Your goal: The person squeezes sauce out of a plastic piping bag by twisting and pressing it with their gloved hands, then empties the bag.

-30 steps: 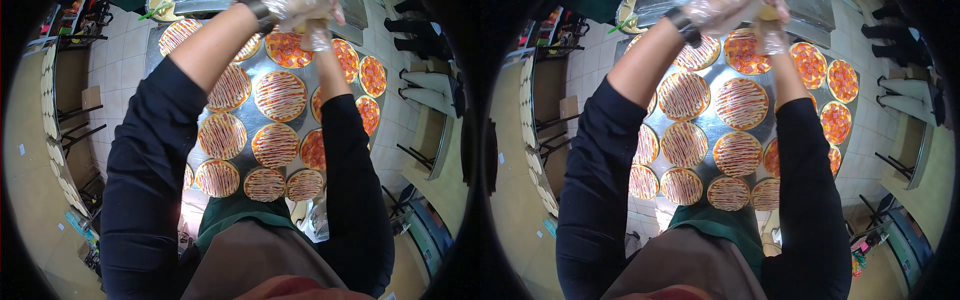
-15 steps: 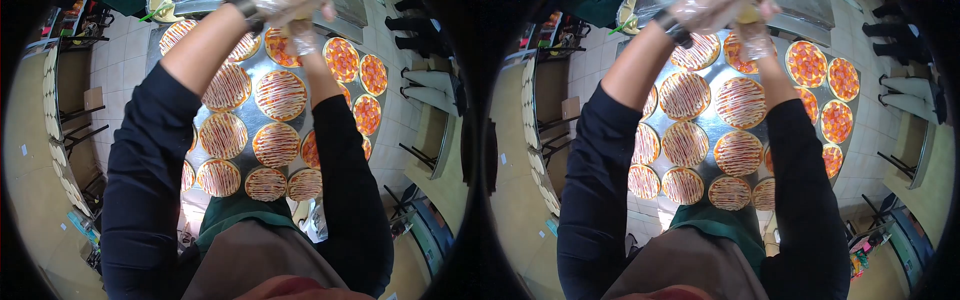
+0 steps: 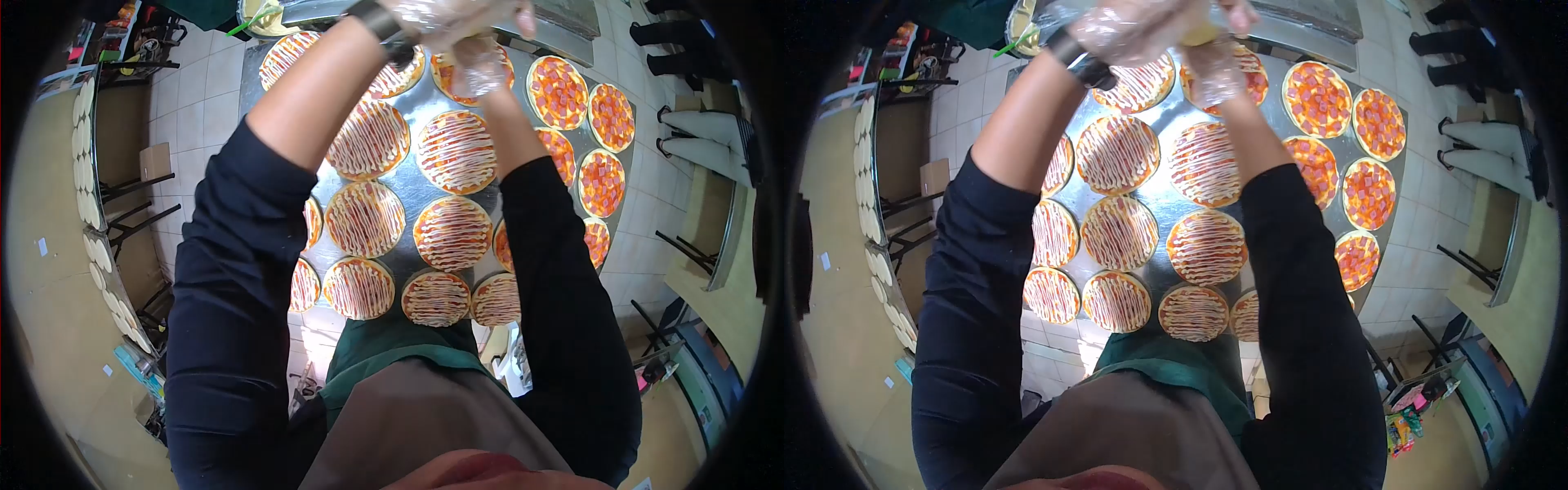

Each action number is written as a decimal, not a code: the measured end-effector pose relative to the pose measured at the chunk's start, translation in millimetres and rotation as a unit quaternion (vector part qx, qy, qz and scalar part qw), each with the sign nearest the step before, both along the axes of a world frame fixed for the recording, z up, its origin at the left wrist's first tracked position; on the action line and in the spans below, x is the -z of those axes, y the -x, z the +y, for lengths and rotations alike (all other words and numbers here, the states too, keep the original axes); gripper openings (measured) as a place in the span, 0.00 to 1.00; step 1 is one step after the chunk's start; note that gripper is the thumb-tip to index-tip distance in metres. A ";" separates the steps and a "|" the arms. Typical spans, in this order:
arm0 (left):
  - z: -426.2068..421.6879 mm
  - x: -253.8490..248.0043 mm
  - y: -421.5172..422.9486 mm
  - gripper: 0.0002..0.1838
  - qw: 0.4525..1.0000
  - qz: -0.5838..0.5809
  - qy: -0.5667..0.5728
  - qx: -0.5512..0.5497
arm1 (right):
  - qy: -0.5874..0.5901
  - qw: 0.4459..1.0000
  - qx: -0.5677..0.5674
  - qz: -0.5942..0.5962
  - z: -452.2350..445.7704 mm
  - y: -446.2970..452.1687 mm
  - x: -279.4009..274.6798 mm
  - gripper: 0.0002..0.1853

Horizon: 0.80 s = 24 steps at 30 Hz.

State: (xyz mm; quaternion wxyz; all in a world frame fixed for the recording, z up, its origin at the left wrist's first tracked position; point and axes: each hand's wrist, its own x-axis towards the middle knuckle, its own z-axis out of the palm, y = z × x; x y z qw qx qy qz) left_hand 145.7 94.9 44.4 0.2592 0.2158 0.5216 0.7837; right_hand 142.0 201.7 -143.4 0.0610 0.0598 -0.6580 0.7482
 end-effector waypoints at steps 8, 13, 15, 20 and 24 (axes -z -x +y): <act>20.9 -37.0 -11.8 0.25 0.872 0.353 0.330 -0.075 | 0.093 0.996 0.015 -0.007 68.5 1.7 -32.8 0.29; 5.9 -26.2 -17.9 0.19 0.925 0.264 0.257 -0.091 | 0.004 1.000 -0.009 -0.006 7.2 -7.6 -1.7 0.29; 0.0 -23.3 -19.7 0.16 0.994 0.002 0.087 -0.070 | -0.037 0.999 -0.017 0.000 -15.1 -16.6 7.6 0.29; 12.7 -19.1 -15.5 0.22 0.893 0.359 0.264 -0.060 | 0.037 0.999 0.000 -0.016 44.7 -12.5 -18.5 0.29; 26.4 -24.7 -16.7 0.28 0.744 0.516 0.405 -0.128 | 0.103 0.993 -0.038 -0.049 59.9 -10.6 -21.9 0.30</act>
